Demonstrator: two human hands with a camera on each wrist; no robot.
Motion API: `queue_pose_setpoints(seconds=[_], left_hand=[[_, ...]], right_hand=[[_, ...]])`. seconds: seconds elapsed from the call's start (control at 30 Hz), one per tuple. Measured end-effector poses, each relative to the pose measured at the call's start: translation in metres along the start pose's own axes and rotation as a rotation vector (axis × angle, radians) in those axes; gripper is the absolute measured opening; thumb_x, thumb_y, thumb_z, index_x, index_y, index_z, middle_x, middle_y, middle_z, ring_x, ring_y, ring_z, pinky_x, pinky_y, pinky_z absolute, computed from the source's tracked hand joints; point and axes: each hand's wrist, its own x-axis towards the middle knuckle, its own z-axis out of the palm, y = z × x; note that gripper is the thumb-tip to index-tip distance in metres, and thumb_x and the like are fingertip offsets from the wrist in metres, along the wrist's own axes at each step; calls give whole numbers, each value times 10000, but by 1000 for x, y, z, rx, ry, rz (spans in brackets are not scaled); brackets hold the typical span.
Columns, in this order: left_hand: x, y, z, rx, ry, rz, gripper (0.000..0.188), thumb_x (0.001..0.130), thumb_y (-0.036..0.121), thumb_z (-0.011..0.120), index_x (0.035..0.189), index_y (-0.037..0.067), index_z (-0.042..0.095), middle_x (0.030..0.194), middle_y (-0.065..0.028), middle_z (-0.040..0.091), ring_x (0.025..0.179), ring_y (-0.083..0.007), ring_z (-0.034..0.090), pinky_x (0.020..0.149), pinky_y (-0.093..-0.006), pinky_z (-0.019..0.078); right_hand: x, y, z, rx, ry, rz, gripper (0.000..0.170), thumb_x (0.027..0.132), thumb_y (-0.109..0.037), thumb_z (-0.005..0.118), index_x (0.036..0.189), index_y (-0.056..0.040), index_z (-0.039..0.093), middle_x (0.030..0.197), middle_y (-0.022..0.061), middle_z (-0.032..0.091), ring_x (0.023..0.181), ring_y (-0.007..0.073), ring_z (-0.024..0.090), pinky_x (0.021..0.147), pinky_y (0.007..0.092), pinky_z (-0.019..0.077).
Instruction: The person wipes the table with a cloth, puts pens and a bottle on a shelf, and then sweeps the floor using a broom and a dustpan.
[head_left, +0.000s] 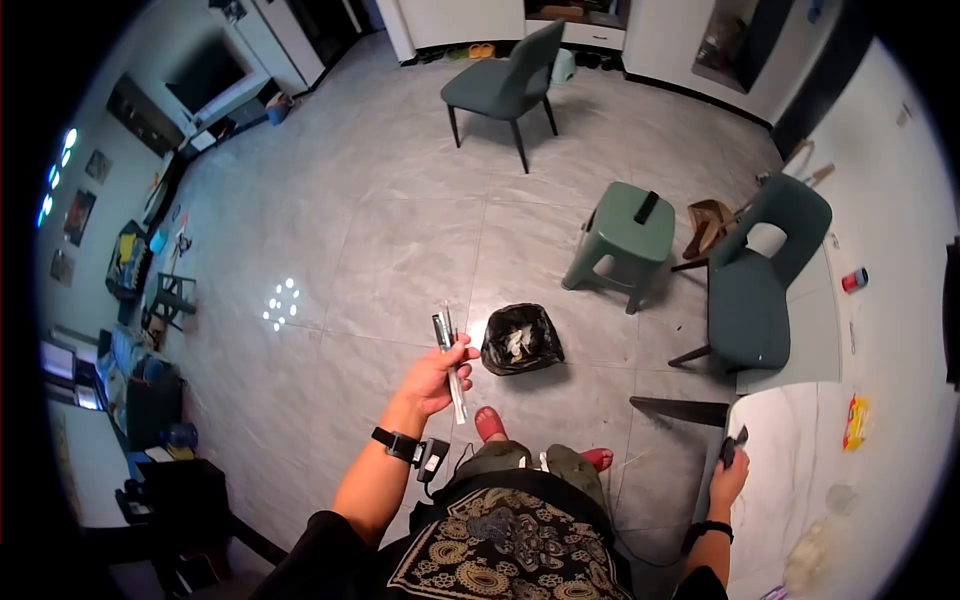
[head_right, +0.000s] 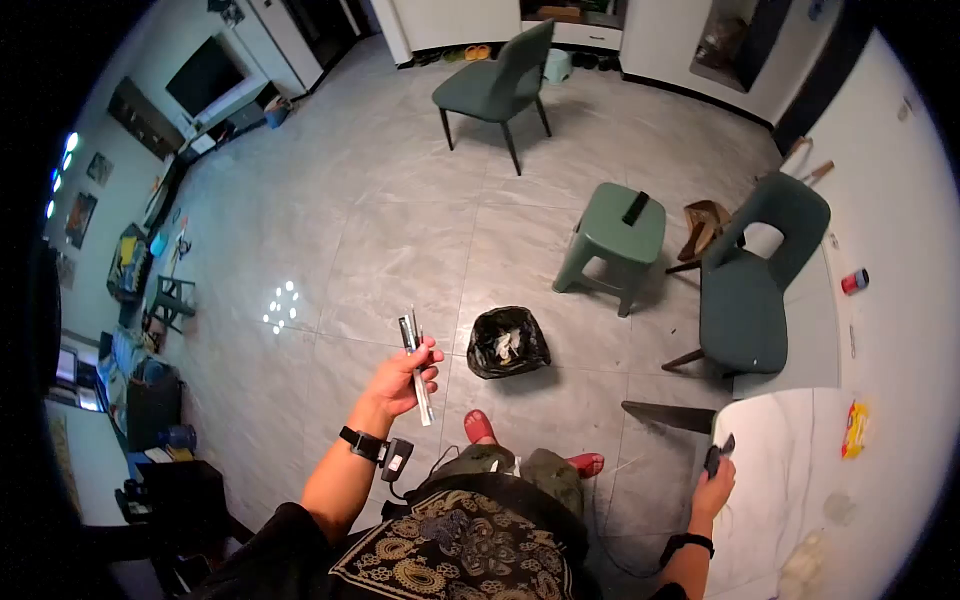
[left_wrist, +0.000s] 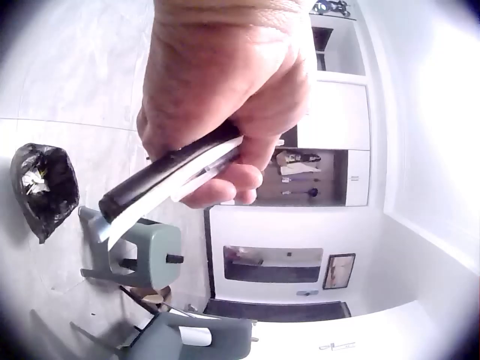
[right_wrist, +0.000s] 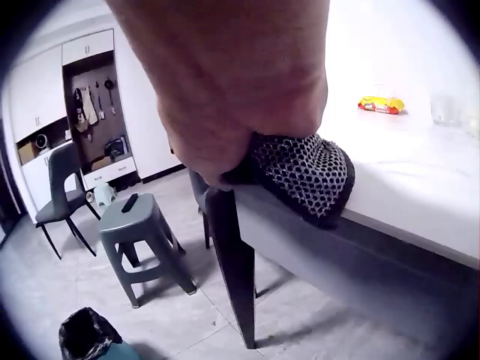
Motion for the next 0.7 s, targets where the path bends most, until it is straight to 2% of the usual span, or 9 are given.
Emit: queue_pose_setpoints(seconds=[0.2,0.23,0.3,0.4,0.5,0.57,0.6,0.63,0.7], left_hand=[[-7,34,-47,-149,-22,44,140,941,204,577,1062,140,548,945,-58,620,706,-136,575,617,-336,493],[-9,39,-53,-184,-40,48,138,943,204,573,1062,137,550,944,-57,621,709,-139,577,620,-336,496],[-9,48,-62,-254,-82,68,136,947,204,564,1062,131,553,944,-57,623,713,-145,581,625,-335,501],[-12,62,-68,-360,-163,99,137,964,217,530,1066,133,568,939,-57,624,728,-153,588,638,-341,509],[-14,70,-71,-423,-179,191,155,973,219,508,1086,136,574,955,-61,613,756,-156,589,643,-347,512],[-20,81,-67,-437,-148,267,163,976,218,501,1100,139,571,967,-63,607,770,-159,589,646,-351,514],[-24,88,-67,-461,-133,293,173,979,211,490,1122,148,564,980,-65,600,784,-170,588,656,-366,518],[-26,96,-66,-477,-125,322,174,979,209,487,1125,153,563,981,-63,600,786,-173,588,663,-370,517],[-29,109,-66,-504,-122,374,175,981,206,481,1131,163,560,984,-60,601,790,-178,586,677,-378,514]], right_hand=[[-41,-33,19,169,-92,428,397,703,-81,641,1071,58,587,1040,225,614,974,358,595,882,415,448],[-45,-51,15,125,-199,436,475,703,-115,654,1122,89,567,1080,251,624,998,354,610,905,395,449],[-44,-87,18,3,-366,425,528,711,-109,640,1184,104,541,1179,273,593,1081,358,588,944,374,435],[-25,-148,26,90,-486,355,565,719,-113,635,1230,100,520,1222,288,568,1155,358,556,985,365,411],[12,-162,82,210,-516,110,505,715,-109,642,1173,87,557,1078,226,645,1004,307,620,895,359,460],[37,-238,77,407,-651,138,404,717,-103,642,1089,50,595,883,124,652,798,207,605,750,326,483],[46,-275,78,437,-662,41,316,719,-100,644,1013,11,611,747,43,594,672,126,523,629,291,454],[56,-310,80,542,-743,65,297,724,-128,667,982,10,620,766,58,623,706,138,537,677,304,468],[72,-374,88,578,-794,-80,311,728,-128,673,1003,9,619,783,22,619,705,125,534,665,287,465]])
